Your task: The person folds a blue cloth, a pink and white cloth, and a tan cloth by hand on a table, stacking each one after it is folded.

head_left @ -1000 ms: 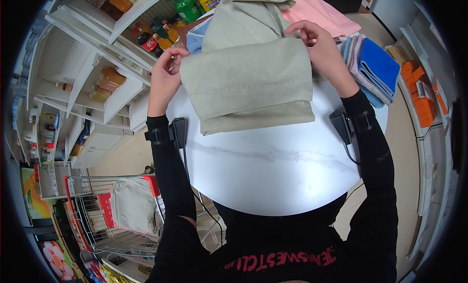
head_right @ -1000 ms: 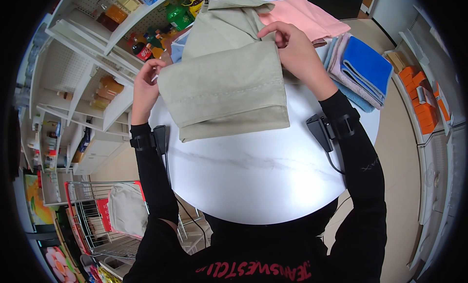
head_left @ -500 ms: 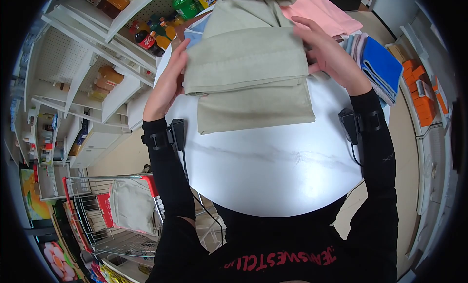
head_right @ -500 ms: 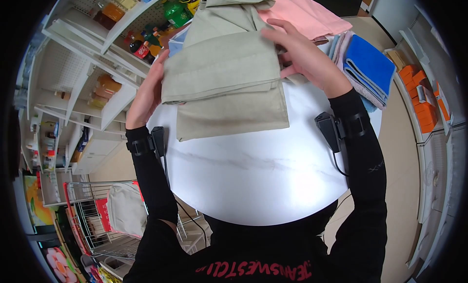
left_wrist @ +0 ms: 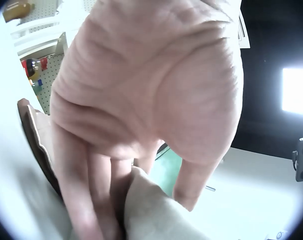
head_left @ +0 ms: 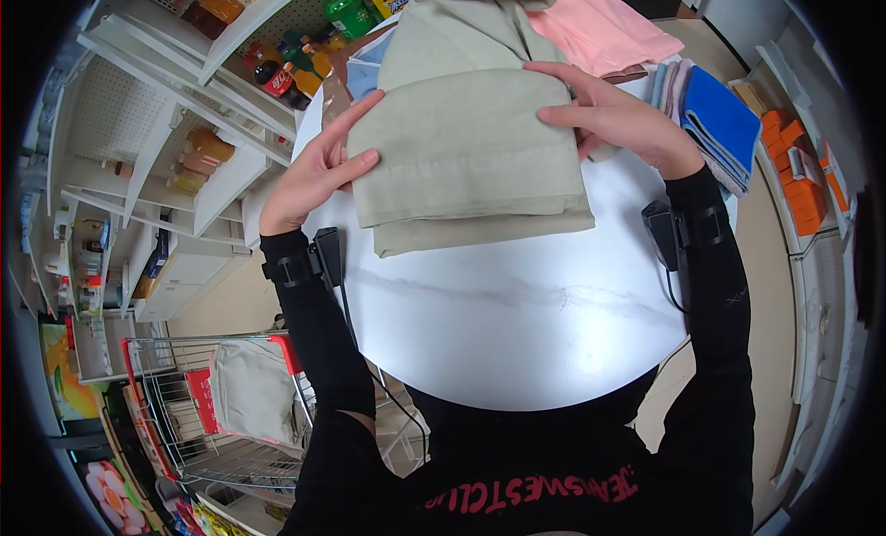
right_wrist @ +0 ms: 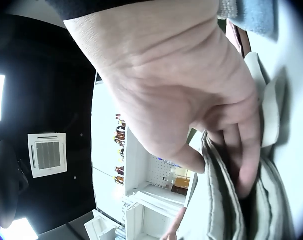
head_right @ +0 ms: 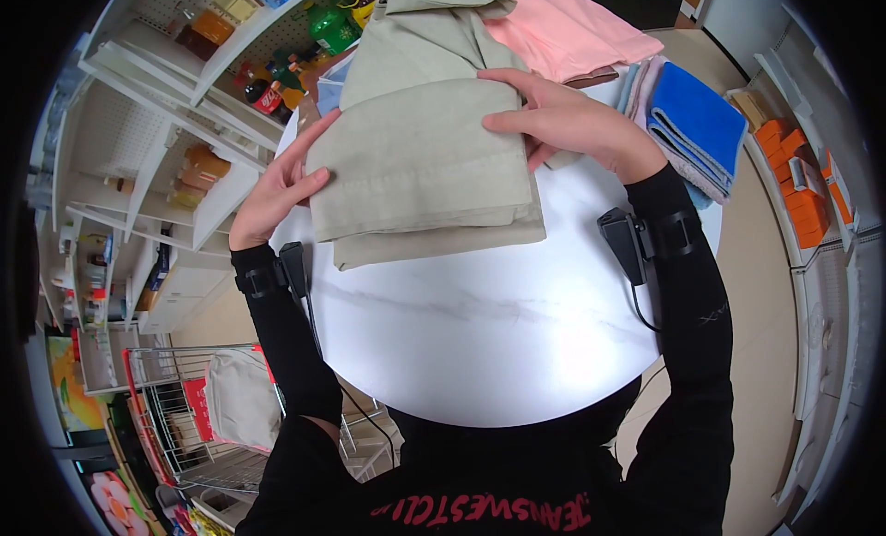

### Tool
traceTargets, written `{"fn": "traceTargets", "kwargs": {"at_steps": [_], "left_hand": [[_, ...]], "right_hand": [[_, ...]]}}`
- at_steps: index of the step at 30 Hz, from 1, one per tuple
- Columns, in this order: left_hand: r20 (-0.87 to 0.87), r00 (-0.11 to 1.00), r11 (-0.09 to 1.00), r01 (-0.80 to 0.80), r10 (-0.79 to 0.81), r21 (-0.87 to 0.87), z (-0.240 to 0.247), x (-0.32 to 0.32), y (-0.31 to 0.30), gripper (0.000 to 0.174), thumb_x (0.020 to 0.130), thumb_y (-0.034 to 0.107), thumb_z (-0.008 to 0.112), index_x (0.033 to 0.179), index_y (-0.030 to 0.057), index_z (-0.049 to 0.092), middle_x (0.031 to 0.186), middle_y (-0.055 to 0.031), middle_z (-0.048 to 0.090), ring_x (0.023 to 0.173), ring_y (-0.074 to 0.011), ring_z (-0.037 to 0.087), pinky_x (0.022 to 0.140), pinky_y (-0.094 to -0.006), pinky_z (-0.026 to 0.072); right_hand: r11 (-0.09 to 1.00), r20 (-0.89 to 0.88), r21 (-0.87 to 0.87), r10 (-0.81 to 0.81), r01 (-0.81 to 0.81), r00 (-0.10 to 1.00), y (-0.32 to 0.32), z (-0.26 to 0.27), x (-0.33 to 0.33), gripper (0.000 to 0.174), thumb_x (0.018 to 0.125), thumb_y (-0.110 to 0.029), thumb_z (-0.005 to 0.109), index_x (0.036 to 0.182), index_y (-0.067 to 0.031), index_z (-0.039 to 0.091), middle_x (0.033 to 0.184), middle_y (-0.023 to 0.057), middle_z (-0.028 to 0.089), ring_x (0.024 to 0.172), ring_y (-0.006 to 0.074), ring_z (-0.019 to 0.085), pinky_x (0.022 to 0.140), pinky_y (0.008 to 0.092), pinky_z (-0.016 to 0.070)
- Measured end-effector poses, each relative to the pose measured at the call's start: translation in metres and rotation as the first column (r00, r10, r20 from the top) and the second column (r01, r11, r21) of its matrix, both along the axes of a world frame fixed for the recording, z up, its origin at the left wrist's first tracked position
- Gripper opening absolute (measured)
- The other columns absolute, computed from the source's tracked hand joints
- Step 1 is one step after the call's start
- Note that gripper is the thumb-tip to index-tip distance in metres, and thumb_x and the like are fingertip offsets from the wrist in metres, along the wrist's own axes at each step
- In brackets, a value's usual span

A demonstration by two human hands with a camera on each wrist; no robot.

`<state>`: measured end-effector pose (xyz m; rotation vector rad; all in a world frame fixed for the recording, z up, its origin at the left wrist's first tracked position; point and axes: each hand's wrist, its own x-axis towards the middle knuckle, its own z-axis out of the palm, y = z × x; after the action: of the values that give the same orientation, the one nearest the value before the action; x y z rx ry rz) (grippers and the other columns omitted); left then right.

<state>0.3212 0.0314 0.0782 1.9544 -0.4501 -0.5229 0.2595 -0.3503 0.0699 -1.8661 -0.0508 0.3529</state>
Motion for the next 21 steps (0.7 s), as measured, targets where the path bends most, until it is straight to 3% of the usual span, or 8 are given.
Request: {"fn": "traceTargets", "kwargs": {"at_steps": [4, 6, 8, 12, 15, 16, 19, 21], "left_hand": [[0.03, 0.999, 1.0, -0.011, 0.012, -0.021, 0.005, -0.001, -0.006, 0.072, 0.097, 0.021, 0.079, 0.162, 0.0183, 0.048, 0.107, 0.006, 0.071, 0.074, 0.001, 0.048, 0.07, -0.0179, 0.044], [0.033, 0.999, 0.996, 0.007, -0.004, -0.086, 0.007, -0.004, -0.009, 0.068, 0.097, 0.021, 0.079, 0.16, 0.0186, 0.052, 0.098, 0.0084, 0.067, 0.072, 0.001, 0.046, 0.066, -0.0184, 0.0435], [0.035, 0.999, 0.993, 0.015, -0.011, -0.118, 0.011, -0.007, -0.009, 0.066, 0.097, 0.021, 0.079, 0.158, 0.0188, 0.053, 0.093, 0.0097, 0.066, 0.072, 0.0011, 0.045, 0.064, -0.0187, 0.0433], [0.09, 0.976, 0.979, 0.19, -0.197, 0.08, 0.017, -0.007, -0.003, 0.067, 0.097, 0.02, 0.08, 0.158, 0.0183, 0.053, 0.099, 0.0079, 0.069, 0.075, 0.0016, 0.051, 0.063, -0.0183, 0.0454], [-0.179, 0.954, 0.945, 0.272, -0.241, 0.181, 0.019, -0.005, -0.001, 0.066, 0.094, 0.017, 0.082, 0.155, 0.0176, 0.056, 0.108, 0.0062, 0.071, 0.078, 0.0017, 0.055, 0.063, -0.0182, 0.0487], [-0.178, 0.954, 0.945, 0.273, -0.241, 0.181, 0.019, -0.006, -0.002, 0.066, 0.094, 0.017, 0.082, 0.155, 0.0176, 0.056, 0.108, 0.0062, 0.071, 0.078, 0.0017, 0.055, 0.063, -0.0182, 0.0487], [-0.093, 0.996, 0.999, -0.006, 0.01, 0.035, 0.022, -0.011, -0.013, 0.061, 0.093, 0.013, 0.082, 0.151, 0.0168, 0.06, 0.089, 0.0093, 0.063, 0.079, 0.0015, 0.057, 0.066, -0.0183, 0.0523], [-0.073, 0.997, 0.999, -0.004, 0.007, 0.044, 0.015, -0.005, -0.005, 0.057, 0.094, 0.014, 0.081, 0.148, 0.0166, 0.062, 0.087, 0.0099, 0.062, 0.08, 0.0012, 0.057, 0.067, -0.0191, 0.0532]], "right_hand": [[0.999, 0.023, 0.048, -0.012, 0.011, 1.0, -0.001, -0.005, 0.002, 0.067, 0.101, -0.025, 0.069, 0.163, -0.025, 0.042, 0.085, -0.0012, 0.061, 0.075, 0.0041, 0.057, 0.064, 0.0241, 0.0501], [0.998, 0.015, 0.063, -0.003, 0.002, 1.0, -0.004, -0.003, 0.004, 0.067, 0.101, -0.024, 0.07, 0.163, -0.0251, 0.042, 0.087, -0.0012, 0.061, 0.076, 0.0043, 0.057, 0.064, 0.024, 0.0498], [0.998, -0.01, -0.046, 0.053, -0.054, 0.999, -0.015, 0.005, 0.003, 0.07, 0.1, -0.023, 0.071, 0.163, -0.0254, 0.042, 0.089, -0.0013, 0.061, 0.076, 0.0051, 0.056, 0.065, 0.0239, 0.0488], [0.978, -0.037, -0.169, 0.117, -0.122, 0.992, -0.016, 0.013, -0.003, 0.075, 0.098, -0.021, 0.075, 0.165, -0.0257, 0.039, 0.096, -0.0013, 0.061, 0.075, 0.0057, 0.054, 0.065, 0.0234, 0.0495], [0.972, -0.034, -0.177, 0.15, -0.154, 0.988, -0.018, 0.006, -0.003, 0.08, 0.097, -0.02, 0.077, 0.166, -0.0257, 0.037, 0.102, -0.0006, 0.062, 0.075, 0.0058, 0.055, 0.065, 0.0231, 0.0515], [0.973, -0.028, -0.155, 0.166, -0.168, 0.986, -0.019, 0.0, -0.001, 0.083, 0.096, -0.019, 0.078, 0.167, -0.0257, 0.035, 0.105, 0.0001, 0.062, 0.076, 0.0059, 0.056, 0.065, 0.0231, 0.0529], [0.972, -0.032, -0.138, 0.185, -0.188, 0.982, -0.02, 0.002, 0.0, 0.088, 0.094, -0.02, 0.08, 0.168, -0.0252, 0.033, 0.112, 0.0017, 0.063, 0.079, 0.0063, 0.058, 0.067, 0.0234, 0.0557], [0.969, -0.055, -0.146, 0.194, -0.2, 0.979, -0.019, 0.007, 0.0, 0.091, 0.094, -0.021, 0.082, 0.169, -0.0242, 0.031, 0.119, 0.0036, 0.064, 0.082, 0.0069, 0.062, 0.068, 0.024, 0.0584]]}}
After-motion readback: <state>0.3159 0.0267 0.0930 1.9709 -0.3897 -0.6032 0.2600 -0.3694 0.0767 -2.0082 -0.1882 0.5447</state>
